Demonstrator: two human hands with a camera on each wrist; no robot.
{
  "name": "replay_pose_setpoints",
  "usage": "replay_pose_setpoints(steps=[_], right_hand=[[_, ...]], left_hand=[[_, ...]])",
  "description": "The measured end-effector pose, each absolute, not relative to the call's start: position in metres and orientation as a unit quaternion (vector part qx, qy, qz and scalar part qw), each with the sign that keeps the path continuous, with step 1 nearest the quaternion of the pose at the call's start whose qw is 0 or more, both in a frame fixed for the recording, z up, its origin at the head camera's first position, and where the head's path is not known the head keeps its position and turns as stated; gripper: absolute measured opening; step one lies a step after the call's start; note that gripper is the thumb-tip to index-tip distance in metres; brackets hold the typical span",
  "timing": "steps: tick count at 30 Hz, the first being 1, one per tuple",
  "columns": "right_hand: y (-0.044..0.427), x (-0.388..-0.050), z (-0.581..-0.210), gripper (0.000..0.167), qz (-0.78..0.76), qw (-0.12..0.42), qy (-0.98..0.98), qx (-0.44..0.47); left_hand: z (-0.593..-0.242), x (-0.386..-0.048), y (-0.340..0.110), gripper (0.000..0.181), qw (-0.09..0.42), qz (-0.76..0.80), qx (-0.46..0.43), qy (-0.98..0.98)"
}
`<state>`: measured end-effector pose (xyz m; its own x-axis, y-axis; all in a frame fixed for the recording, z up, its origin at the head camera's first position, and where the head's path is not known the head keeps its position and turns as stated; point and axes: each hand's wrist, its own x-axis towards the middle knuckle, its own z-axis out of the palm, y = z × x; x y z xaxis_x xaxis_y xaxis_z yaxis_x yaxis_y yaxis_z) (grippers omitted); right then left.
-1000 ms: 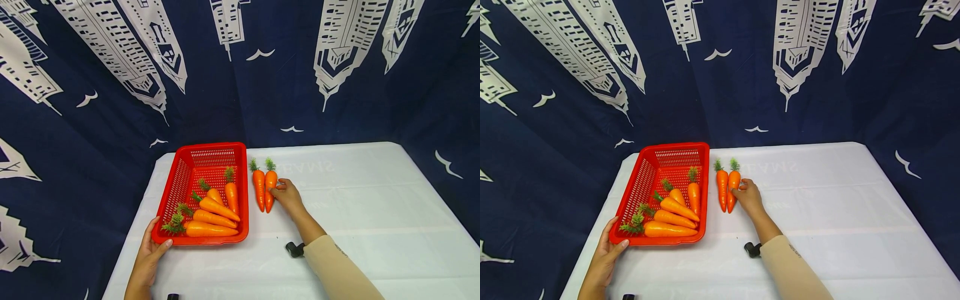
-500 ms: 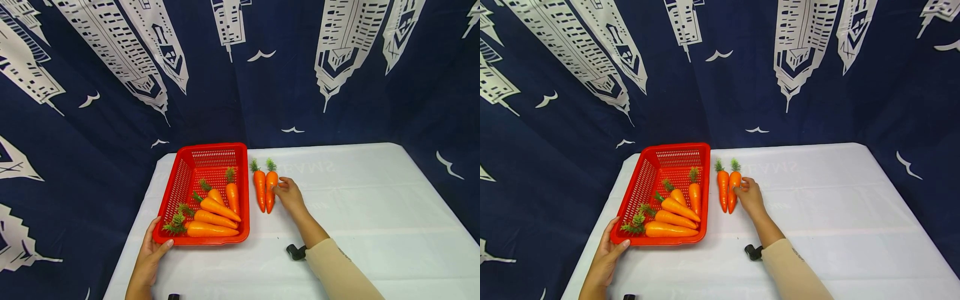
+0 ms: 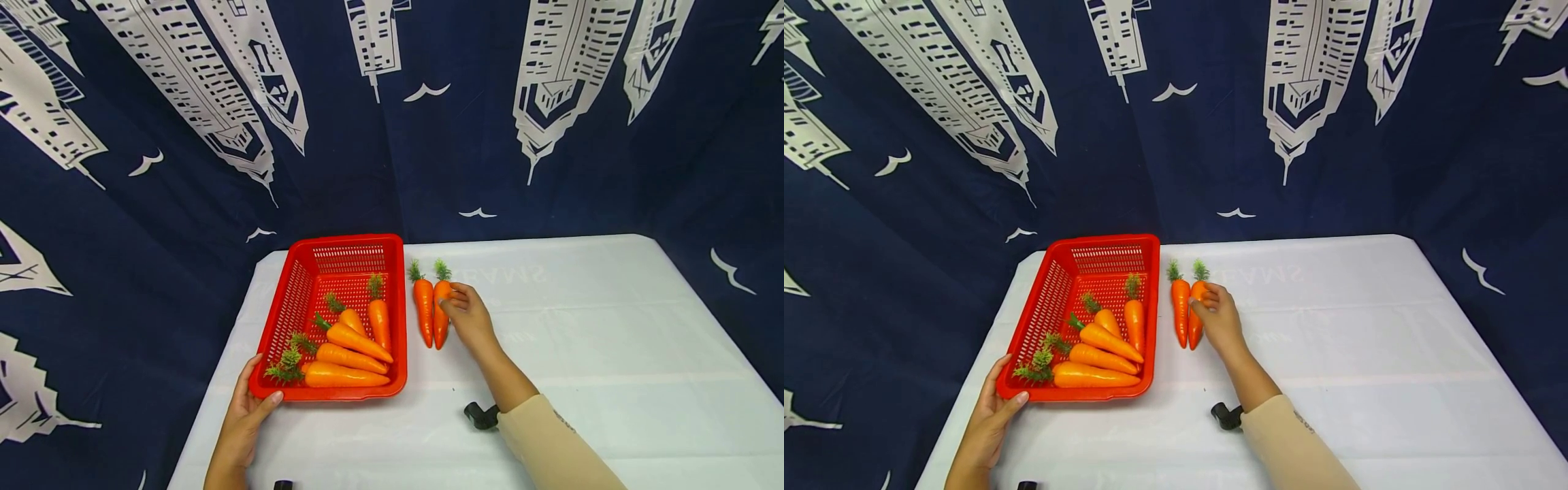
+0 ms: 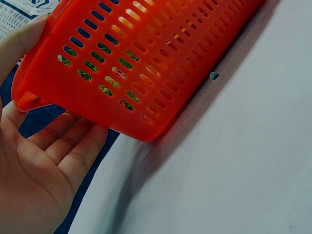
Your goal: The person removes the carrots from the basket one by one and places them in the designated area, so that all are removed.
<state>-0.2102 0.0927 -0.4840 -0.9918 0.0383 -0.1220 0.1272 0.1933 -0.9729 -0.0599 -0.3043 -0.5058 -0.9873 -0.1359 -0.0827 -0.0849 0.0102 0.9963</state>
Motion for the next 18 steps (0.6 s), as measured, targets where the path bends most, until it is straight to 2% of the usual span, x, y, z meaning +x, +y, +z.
replay_pose_setpoints(steps=[18], right_hand=[[0.072,-0.19,-0.462,0.053,-0.656,0.042,0.753,-0.019]], left_hand=[[-0.504,-0.059,-0.303,0.083,0.012,-0.696,0.091,-0.712]])
